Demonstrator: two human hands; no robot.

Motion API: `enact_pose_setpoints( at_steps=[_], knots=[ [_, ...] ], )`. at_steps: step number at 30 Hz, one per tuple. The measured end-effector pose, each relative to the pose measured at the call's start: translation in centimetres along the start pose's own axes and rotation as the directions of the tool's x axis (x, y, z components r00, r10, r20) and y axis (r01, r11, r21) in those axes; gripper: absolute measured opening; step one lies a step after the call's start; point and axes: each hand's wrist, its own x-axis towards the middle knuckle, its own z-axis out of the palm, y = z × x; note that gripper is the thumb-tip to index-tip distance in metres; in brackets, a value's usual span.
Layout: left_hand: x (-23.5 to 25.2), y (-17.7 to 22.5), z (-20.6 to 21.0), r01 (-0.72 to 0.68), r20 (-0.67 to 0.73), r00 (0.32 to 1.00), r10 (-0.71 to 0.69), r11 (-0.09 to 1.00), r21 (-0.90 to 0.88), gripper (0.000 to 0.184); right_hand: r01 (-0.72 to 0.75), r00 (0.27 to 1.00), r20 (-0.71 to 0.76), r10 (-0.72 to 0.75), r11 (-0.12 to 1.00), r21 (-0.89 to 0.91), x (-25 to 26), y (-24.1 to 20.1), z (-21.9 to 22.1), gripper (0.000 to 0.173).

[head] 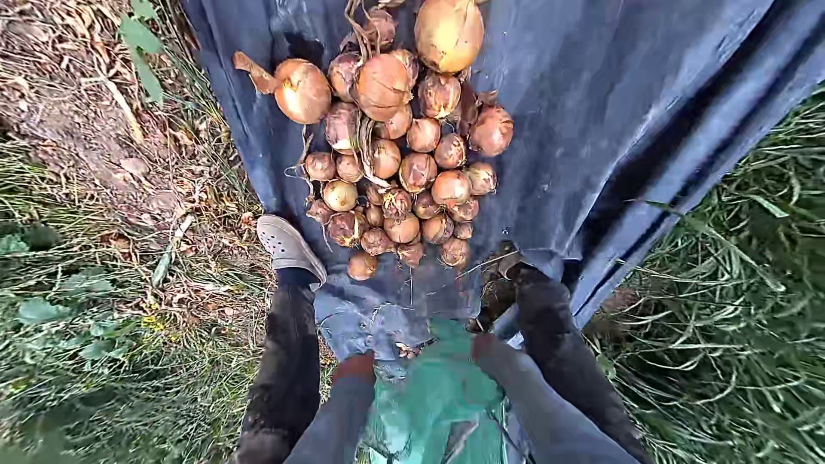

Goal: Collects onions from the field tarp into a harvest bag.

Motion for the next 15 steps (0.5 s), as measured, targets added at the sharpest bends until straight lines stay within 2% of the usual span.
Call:
enact_pose_setpoints(
  at_steps=[1,3,5,7,10,13,15],
  knots=[
    [0.3,-1.0,-2.5,-0.036,-0.104,0.994,0.042,0.998,0.05,0.04,0.062,0.996,-0.06,-0.059,0.997,0.055,2.9,2.9,-1.5,0.042],
    [1.1,-3.2,-6.7,-0.102,-0.281,0.953,0.11,0.994,0.043,0.034,0.134,0.982,-0.154,-0.109,0.977,0.165,5.6,6.6,-5.3,0.037],
    [2.3,-4.8,-10.2,-0.149,-0.348,0.931,0.114,0.986,-0.074,0.035,0.163,0.959,-0.258,-0.116,0.972,0.169,8.0,9.1,-8.4,0.038],
    [4.2,-5.9,-12.1,-0.217,-0.349,0.928,0.133,0.953,-0.211,0.038,0.129,0.957,-0.274,-0.095,0.985,0.111,7.8,9.2,-11.2,0.047],
    [8.0,-6.9,-12.6,-0.316,-0.335,0.92,0.202,0.889,-0.332,0.035,0.03,0.953,-0.299,-0.034,0.999,-0.017,9.2,8.9,-12.4,0.062],
    [11.2,-6.6,-11.5,-0.305,-0.266,0.938,0.223,0.894,-0.327,0.037,0.003,0.918,-0.391,0.068,0.984,0.179,11.3,9.4,-10.6,0.062],
    [13.8,-5.6,-10.4,-0.224,-0.255,0.958,0.131,0.896,-0.382,0.04,-0.081,0.927,-0.347,0.143,0.979,0.187,13.5,9.0,-9.8,0.062]
  ],
)
